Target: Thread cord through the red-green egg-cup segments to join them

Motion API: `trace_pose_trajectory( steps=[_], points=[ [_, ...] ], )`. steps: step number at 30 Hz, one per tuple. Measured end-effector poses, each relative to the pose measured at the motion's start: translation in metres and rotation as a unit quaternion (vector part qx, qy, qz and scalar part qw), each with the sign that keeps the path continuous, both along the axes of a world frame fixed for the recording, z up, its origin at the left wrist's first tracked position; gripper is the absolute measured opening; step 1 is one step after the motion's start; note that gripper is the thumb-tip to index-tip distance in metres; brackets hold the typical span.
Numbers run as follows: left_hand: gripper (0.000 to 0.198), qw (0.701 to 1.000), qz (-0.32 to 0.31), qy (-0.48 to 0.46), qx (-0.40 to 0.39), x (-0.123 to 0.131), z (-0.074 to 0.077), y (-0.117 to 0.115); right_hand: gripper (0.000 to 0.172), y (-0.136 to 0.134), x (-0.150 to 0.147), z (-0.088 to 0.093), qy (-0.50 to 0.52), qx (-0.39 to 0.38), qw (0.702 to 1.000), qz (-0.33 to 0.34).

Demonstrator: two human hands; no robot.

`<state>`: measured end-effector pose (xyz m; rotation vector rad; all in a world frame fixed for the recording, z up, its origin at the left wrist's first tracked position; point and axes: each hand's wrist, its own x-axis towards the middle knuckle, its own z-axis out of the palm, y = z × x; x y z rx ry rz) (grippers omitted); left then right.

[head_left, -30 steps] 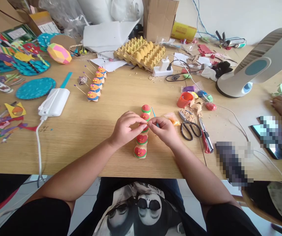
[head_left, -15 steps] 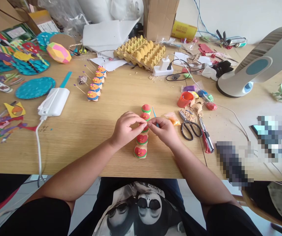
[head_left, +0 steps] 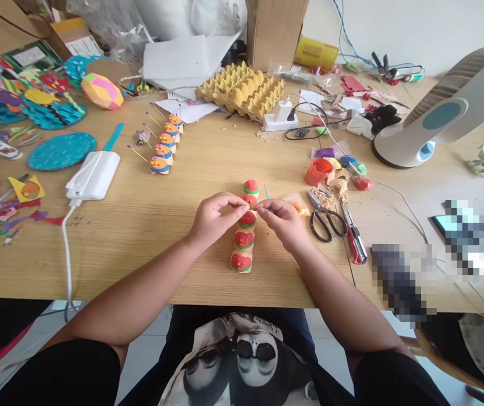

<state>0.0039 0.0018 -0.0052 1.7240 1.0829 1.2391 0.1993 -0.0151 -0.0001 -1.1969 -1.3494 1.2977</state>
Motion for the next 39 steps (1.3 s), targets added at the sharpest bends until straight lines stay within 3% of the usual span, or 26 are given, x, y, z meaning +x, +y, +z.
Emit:
trace_pose_trajectory(
  steps=[7,10,14,19,28,32,39],
  points=[
    [0.026,0.994,0.074,-0.042,-0.067,-0.005,-0.015,0.02,0.029,0.007,0.005,-0.005,-0.025,0.009,0.998,-0.058],
    [0.031,0.984,0.102,-0.103,-0.101,-0.005,-0.02,0.027,0.03,0.009,0.007,-0.005,-0.019,0.01,0.997,-0.076],
    [0.037,0.968,0.101,-0.17,-0.153,-0.004,-0.022,0.034,0.028,0.012,0.009,-0.008,-0.012,0.008,0.995,-0.098],
    [0.044,0.964,0.1,-0.162,-0.184,-0.003,-0.026,0.045,0.028,0.014,0.01,-0.011,-0.021,0.006,0.993,-0.113],
    [0.027,0.998,0.023,0.007,-0.062,0.007,-0.029,0.075,0.025,0.011,0.007,-0.012,-0.029,0.043,0.993,-0.104],
    [0.019,0.998,0.021,0.054,0.033,0.006,-0.03,0.077,0.025,0.012,0.007,-0.014,-0.043,0.041,0.992,-0.109],
    [0.014,0.988,0.013,0.108,0.105,0.007,-0.034,0.078,0.024,0.015,0.008,-0.021,-0.048,0.042,0.992,-0.109]
  ],
)
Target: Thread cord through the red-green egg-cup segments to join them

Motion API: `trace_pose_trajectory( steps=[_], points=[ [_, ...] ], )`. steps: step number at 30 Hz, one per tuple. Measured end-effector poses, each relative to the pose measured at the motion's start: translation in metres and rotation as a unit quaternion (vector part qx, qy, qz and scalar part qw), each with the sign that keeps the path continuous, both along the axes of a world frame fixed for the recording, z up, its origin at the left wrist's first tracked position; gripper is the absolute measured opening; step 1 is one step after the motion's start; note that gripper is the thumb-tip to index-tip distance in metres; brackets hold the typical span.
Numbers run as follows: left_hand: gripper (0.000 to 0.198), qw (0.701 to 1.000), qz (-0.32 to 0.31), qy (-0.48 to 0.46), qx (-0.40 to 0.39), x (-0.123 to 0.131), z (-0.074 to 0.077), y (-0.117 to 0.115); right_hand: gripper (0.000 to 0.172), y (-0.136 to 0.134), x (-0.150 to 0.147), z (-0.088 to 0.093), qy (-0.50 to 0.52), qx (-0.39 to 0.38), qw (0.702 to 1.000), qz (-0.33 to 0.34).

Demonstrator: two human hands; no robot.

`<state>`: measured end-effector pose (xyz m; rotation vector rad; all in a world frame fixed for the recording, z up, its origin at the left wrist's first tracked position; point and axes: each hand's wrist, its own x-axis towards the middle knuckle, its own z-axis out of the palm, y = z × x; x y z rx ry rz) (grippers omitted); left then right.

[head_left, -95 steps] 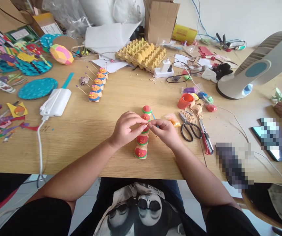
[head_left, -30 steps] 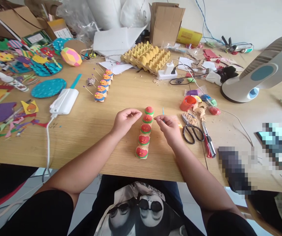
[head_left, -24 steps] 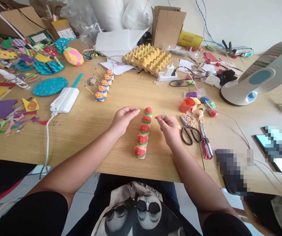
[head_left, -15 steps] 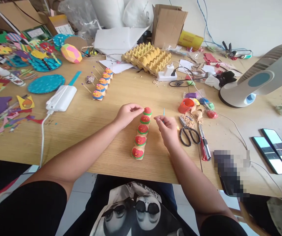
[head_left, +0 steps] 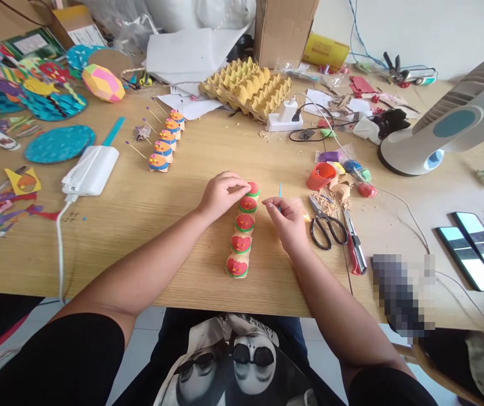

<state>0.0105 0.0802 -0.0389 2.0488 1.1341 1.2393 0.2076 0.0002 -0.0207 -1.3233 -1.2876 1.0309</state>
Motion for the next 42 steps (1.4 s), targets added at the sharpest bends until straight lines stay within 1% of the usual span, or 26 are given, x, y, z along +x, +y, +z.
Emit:
trace_pose_trajectory(
  steps=[6,10,14,21,26,30,33,35,37,40,42],
  points=[
    [0.013,0.999,0.013,0.037,0.029,0.0013,0.001,0.0012,0.025,0.0006,0.0009,-0.0026,-0.01,0.0,1.0,0.0],
    [0.012,0.999,0.016,0.026,0.031,0.0016,0.0028,0.0,0.025,-0.0004,0.0004,-0.0019,-0.003,-0.004,1.0,0.001],
    [0.012,1.0,0.02,0.013,0.018,0.0017,0.004,-0.0012,0.025,-0.0013,0.0004,-0.0006,-0.012,-0.011,1.0,0.004],
    [0.013,0.999,0.024,0.033,0.027,-0.0004,0.0012,-0.0003,0.026,-0.0005,0.0006,-0.0015,-0.018,-0.009,1.0,0.005],
    [0.013,0.998,0.031,0.036,0.034,-0.0008,0.0011,-0.0002,0.025,-0.0003,-0.0007,-0.0021,-0.005,-0.011,1.0,0.012],
    [0.013,0.999,0.026,0.019,0.021,0.001,0.0013,-0.0003,0.025,-0.0011,-0.0013,-0.0014,-0.004,-0.016,1.0,0.011],
    [0.014,0.999,0.044,-0.011,-0.008,0.0017,0.0001,0.0003,0.025,-0.0015,-0.0012,-0.0007,-0.007,-0.02,1.0,0.01],
    [0.016,0.999,0.048,-0.017,-0.011,0.0008,-0.0005,0.0005,0.025,-0.0015,-0.001,-0.0009,-0.005,-0.022,1.0,0.01],
    [0.017,0.999,0.033,-0.001,0.011,-0.001,-0.0001,0.0004,0.025,-0.0013,-0.0009,-0.0015,-0.004,-0.023,1.0,0.013],
    [0.019,0.997,0.009,0.053,0.062,-0.0041,0.0013,-0.0003,0.026,-0.001,-0.0009,-0.0026,-0.007,-0.023,1.0,0.014],
    [0.02,0.993,0.005,0.084,0.086,-0.0054,0.0016,-0.0004,0.027,-0.0011,-0.0011,-0.0027,-0.008,-0.027,1.0,0.012]
  ],
)
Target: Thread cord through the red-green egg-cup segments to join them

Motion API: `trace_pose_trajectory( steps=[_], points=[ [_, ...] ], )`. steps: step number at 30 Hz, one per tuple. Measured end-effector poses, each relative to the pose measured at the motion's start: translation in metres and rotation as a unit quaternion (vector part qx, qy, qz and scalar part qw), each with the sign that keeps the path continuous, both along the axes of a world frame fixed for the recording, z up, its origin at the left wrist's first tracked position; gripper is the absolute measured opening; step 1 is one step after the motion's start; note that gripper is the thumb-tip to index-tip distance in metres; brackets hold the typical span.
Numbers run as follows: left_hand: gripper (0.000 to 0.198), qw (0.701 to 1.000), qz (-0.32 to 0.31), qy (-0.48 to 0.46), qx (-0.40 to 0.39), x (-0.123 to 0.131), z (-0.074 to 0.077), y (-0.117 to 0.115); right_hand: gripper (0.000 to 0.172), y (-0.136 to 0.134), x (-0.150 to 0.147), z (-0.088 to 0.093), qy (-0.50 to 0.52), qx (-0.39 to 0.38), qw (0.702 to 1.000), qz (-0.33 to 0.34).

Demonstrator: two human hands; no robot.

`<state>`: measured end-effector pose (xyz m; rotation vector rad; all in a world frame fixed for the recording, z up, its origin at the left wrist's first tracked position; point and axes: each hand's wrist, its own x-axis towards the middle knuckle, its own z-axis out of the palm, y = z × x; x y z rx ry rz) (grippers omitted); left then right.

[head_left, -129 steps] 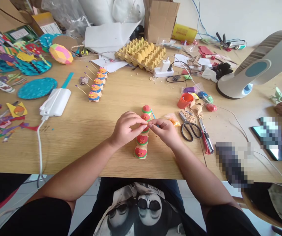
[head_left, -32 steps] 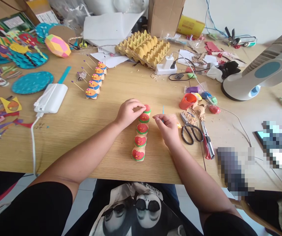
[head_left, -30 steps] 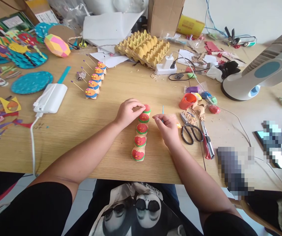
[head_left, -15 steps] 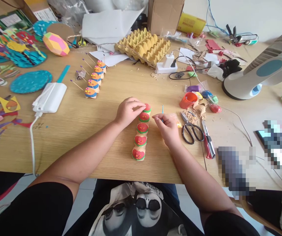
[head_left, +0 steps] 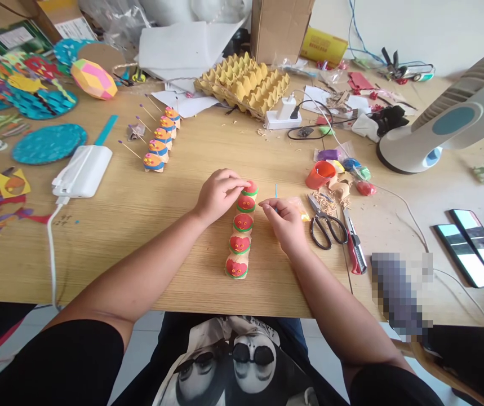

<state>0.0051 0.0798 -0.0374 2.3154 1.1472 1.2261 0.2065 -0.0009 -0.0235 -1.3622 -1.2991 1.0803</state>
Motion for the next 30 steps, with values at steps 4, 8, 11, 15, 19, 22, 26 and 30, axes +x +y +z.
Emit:
trace_pose_trajectory(
  steps=[4,8,11,15,19,22,26,30],
  points=[
    [0.022,1.0,0.009,0.022,0.018,-0.0006,-0.0015,0.0007,0.027,-0.0006,-0.0005,0.0016,0.013,-0.004,1.0,-0.002],
    [0.026,0.999,0.006,0.015,0.029,-0.0008,-0.0024,0.0006,0.025,-0.0007,-0.0008,0.0034,0.023,0.0,1.0,0.002],
    [0.029,0.999,0.007,0.014,0.033,-0.0012,-0.0026,-0.0004,0.024,-0.0003,-0.0005,0.0033,0.025,-0.001,1.0,0.0],
    [0.03,0.999,0.018,0.016,0.037,-0.0013,-0.0039,-0.0005,0.023,0.0005,0.0,0.0016,0.029,0.001,1.0,-0.003],
    [0.03,0.999,0.014,0.019,0.04,-0.0009,-0.0051,0.0005,0.023,0.0007,0.0,0.0006,0.032,0.002,0.999,-0.006],
    [0.03,0.999,0.013,0.023,0.035,-0.0005,-0.0049,0.0006,0.023,0.0005,-0.0002,0.0007,0.033,0.0,0.999,-0.005],
    [0.031,0.999,0.016,0.025,0.026,-0.0002,-0.0032,-0.0005,0.023,0.0005,-0.0003,0.0012,0.032,-0.002,0.999,-0.003],
    [0.032,0.999,0.014,0.024,0.025,0.0004,-0.002,-0.0018,0.024,0.0003,-0.0002,0.0023,0.029,-0.006,1.0,-0.008]
  ],
)
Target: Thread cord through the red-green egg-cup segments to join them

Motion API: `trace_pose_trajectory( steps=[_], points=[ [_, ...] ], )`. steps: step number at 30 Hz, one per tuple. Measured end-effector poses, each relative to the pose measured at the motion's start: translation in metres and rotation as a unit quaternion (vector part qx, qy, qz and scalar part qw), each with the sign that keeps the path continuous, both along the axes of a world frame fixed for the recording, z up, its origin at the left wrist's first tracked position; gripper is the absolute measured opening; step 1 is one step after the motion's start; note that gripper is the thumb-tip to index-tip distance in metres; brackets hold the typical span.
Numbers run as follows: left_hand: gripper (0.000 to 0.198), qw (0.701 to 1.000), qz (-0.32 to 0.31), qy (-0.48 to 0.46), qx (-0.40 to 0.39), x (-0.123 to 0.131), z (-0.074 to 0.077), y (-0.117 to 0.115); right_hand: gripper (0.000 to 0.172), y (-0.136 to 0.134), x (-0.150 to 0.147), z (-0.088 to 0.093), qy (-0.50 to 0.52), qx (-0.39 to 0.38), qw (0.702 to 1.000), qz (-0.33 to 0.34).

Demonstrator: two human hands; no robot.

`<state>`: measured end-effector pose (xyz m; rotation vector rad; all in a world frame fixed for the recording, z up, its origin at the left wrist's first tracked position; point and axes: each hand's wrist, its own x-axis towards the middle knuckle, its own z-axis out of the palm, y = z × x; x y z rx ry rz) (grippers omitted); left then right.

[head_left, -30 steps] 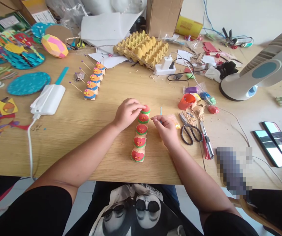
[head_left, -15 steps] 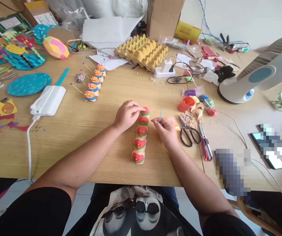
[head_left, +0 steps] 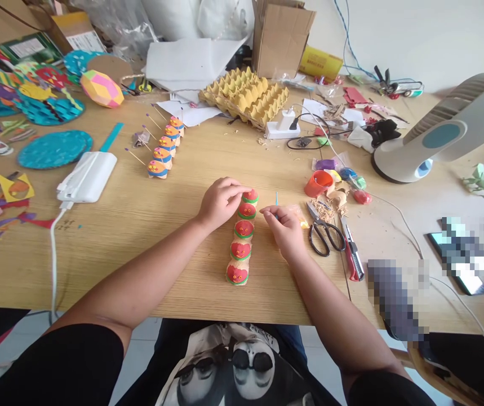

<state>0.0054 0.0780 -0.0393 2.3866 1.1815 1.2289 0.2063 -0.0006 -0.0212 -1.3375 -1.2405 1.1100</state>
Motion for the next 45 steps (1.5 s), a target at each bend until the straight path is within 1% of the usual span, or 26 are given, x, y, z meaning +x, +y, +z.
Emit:
trace_pose_trajectory(
  steps=[5,9,13,16,19,22,24,26,29,31,33,35,36,38,40,43,45],
  points=[
    [0.032,1.0,-0.022,0.009,0.011,0.002,0.0,0.0,0.025,-0.001,0.001,0.0,-0.007,-0.003,1.0,-0.003],
    [0.032,1.0,-0.02,0.01,0.012,0.004,0.0,-0.001,0.026,0.0,0.001,-0.001,-0.006,0.004,1.0,-0.003],
    [0.029,0.999,-0.019,-0.025,0.008,0.005,0.002,-0.003,0.025,0.001,0.001,-0.001,0.001,0.007,1.0,-0.002],
    [0.027,0.998,-0.018,-0.058,-0.013,0.004,0.003,-0.004,0.026,0.001,0.002,-0.002,-0.007,0.005,1.0,-0.005],
    [0.025,0.996,-0.005,-0.086,-0.028,0.003,0.001,-0.004,0.027,0.002,0.002,-0.004,-0.004,0.002,1.0,-0.009],
    [0.022,0.993,0.021,-0.113,-0.033,0.0,-0.001,-0.004,0.028,0.001,0.002,-0.004,0.004,-0.003,1.0,-0.009],
    [0.02,0.991,0.039,-0.123,-0.035,-0.002,0.0,-0.004,0.029,0.001,0.002,-0.004,0.005,-0.005,1.0,-0.007],
    [0.019,0.99,0.054,-0.129,-0.029,-0.003,0.006,-0.006,0.028,0.0,0.001,-0.002,0.005,-0.006,1.0,-0.004],
    [0.017,0.987,0.061,-0.148,-0.031,-0.002,0.022,-0.013,0.028,-0.002,0.0,0.003,0.021,-0.009,1.0,0.009],
    [0.015,0.987,0.034,-0.146,-0.064,0.0,0.037,-0.021,0.027,-0.003,-0.001,0.006,0.042,-0.011,0.999,0.018],
    [0.014,0.987,-0.016,-0.126,-0.101,0.002,0.049,-0.033,0.026,-0.004,-0.002,0.008,0.066,-0.016,0.997,0.027],
    [0.013,0.982,-0.061,-0.117,-0.134,0.005,0.057,-0.046,0.026,-0.006,-0.003,0.009,0.098,-0.023,0.994,0.036],
    [0.014,0.98,-0.064,-0.118,-0.147,0.006,0.058,-0.052,0.026,-0.006,-0.003,0.009,0.118,-0.028,0.992,0.04],
    [0.014,0.976,-0.064,-0.134,-0.162,0.009,0.055,-0.063,0.023,-0.006,-0.003,0.009,0.164,-0.043,0.984,0.053],
    [0.013,0.973,-0.057,-0.159,-0.154,0.011,0.046,-0.07,0.02,-0.006,-0.003,0.01,0.204,-0.06,0.975,0.065],
    [0.014,0.974,-0.047,-0.176,-0.134,0.012,0.032,-0.073,0.017,-0.004,-0.003,0.011,0.238,-0.063,0.967,0.07],
    [0.014,0.978,-0.041,-0.172,-0.114,0.012,0.027,-0.073,0.016,-0.003,-0.001,0.013,0.25,-0.055,0.965,0.065]
  ],
)
